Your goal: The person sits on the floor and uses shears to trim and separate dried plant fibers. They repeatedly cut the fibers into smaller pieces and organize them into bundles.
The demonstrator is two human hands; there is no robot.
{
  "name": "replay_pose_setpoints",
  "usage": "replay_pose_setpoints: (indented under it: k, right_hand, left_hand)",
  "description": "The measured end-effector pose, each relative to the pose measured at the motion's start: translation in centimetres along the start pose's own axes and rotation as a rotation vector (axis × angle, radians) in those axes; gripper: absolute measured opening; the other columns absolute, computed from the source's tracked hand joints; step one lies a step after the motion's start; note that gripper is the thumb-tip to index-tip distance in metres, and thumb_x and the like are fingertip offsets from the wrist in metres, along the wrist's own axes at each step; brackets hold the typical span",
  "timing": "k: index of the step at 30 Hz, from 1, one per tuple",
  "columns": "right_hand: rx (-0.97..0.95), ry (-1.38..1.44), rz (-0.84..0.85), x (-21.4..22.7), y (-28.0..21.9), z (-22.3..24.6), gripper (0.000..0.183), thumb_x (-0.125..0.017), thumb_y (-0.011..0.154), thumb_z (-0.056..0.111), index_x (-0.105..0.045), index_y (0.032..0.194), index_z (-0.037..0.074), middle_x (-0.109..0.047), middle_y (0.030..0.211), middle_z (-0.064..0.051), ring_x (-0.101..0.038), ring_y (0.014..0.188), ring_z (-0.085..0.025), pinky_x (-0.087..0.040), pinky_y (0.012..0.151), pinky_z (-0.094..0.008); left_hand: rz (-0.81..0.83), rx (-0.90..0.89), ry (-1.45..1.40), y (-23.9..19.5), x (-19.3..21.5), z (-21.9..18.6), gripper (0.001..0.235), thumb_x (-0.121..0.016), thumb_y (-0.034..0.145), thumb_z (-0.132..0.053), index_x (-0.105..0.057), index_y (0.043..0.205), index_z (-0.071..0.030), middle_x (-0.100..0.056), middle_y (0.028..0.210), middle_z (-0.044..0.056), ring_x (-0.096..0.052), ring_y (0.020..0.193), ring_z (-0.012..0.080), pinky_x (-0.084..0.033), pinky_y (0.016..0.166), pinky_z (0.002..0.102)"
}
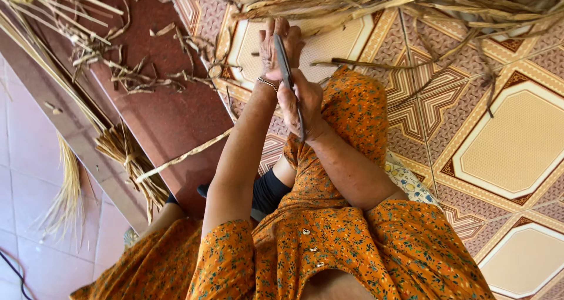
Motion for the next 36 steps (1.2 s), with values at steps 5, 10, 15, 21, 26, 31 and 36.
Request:
replay_pose_setpoints:
  k: [5,10,15,21,26,31,36]
  right_hand:
    - [0.025,0.015,-0.034,0.3,-0.5,-1.2,0.047,-0.043,0.114,0.048,-0.066,0.115,0.007,-0.051,0.067,0.000,-0.052,0.055,-0.012,-0.041,0.053,-0.032]
    - [-0.022,0.046,0.186,-3.1,-0.6,-3.0,0.052,-0.043,0.112,0.055,-0.065,0.112,0.008,-0.058,0.064,0.003,-0.058,0.051,-0.009,-0.049,0.046,-0.028]
    - [-0.086,0.006,0.386,-4.6,-1.6,-3.4,0.057,-0.043,0.111,0.059,-0.066,0.111,0.007,-0.065,0.073,0.003,-0.064,0.057,-0.007,-0.056,0.050,-0.026]
    - [-0.404,0.190,0.296,-4.4,-1.7,-5.4,0.068,-0.041,0.105,0.067,-0.067,0.110,0.004,-0.055,0.065,0.004,-0.051,0.052,-0.006,-0.043,0.043,-0.026]
    - [-0.602,0.608,-0.026,-1.0,-0.9,-6.6,0.079,-0.041,0.100,0.076,-0.064,0.115,0.002,-0.048,0.064,0.003,-0.042,0.052,-0.009,-0.034,0.048,-0.026]
    - [-0.616,0.761,-0.168,0.8,0.1,-7.4,0.076,-0.041,0.101,0.073,-0.061,0.116,0.001,-0.048,0.065,0.000,-0.042,0.053,-0.013,-0.033,0.050,-0.028]
    - [-0.588,0.515,0.006,-1.2,-0.6,-6.0,0.074,-0.039,0.103,0.073,-0.062,0.113,0.003,-0.047,0.062,0.001,-0.040,0.048,-0.010,-0.032,0.044,-0.025]
  left_hand:
    - [0.002,-0.076,0.168,-0.8,3.3,2.2,0.010,-0.074,0.091,-0.011,-0.069,0.098,-0.016,-0.061,0.095,0.003,-0.057,0.088,0.0205,-0.047,0.075,0.037]
    - [0.262,0.265,0.166,-9.0,15.1,11.8,0.019,-0.069,0.111,-0.020,-0.070,0.092,-0.015,-0.063,0.077,-0.002,-0.053,0.070,0.0193,-0.040,0.072,0.038]
    - [0.343,0.514,0.363,-18.1,27.4,17.3,0.007,-0.075,0.102,-0.031,-0.078,0.100,-0.026,-0.074,0.106,-0.002,-0.063,0.103,0.0224,-0.036,0.099,0.047]
    - [0.646,0.914,0.659,-25.0,31.8,22.7,0.028,-0.082,0.078,-0.021,-0.080,0.105,-0.026,-0.066,0.125,0.004,-0.050,0.127,0.0306,-0.020,0.113,0.068]
    - [0.460,0.482,0.399,-19.3,24.9,17.6,0.069,-0.065,0.078,0.003,-0.059,0.144,-0.016,-0.048,0.150,0.019,-0.061,0.110,0.0388,-0.055,0.073,0.054]
    - [0.471,0.034,0.393,-10.5,11.8,8.5,0.093,-0.063,0.073,0.017,-0.055,0.155,-0.027,-0.033,0.163,0.010,-0.032,0.146,0.0305,-0.019,0.117,0.064]
    - [0.293,-0.090,0.193,-5.0,8.3,5.9,0.040,-0.068,0.086,0.000,-0.069,0.120,-0.022,-0.045,0.157,0.006,-0.034,0.147,0.0301,-0.016,0.119,0.066]
Point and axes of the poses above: each hand's wrist, its own y-axis towards the middle knuckle, its own x-axis out of the back of the hand, z = x × y, the point moved 6 cm from there along y, towards the middle knuckle
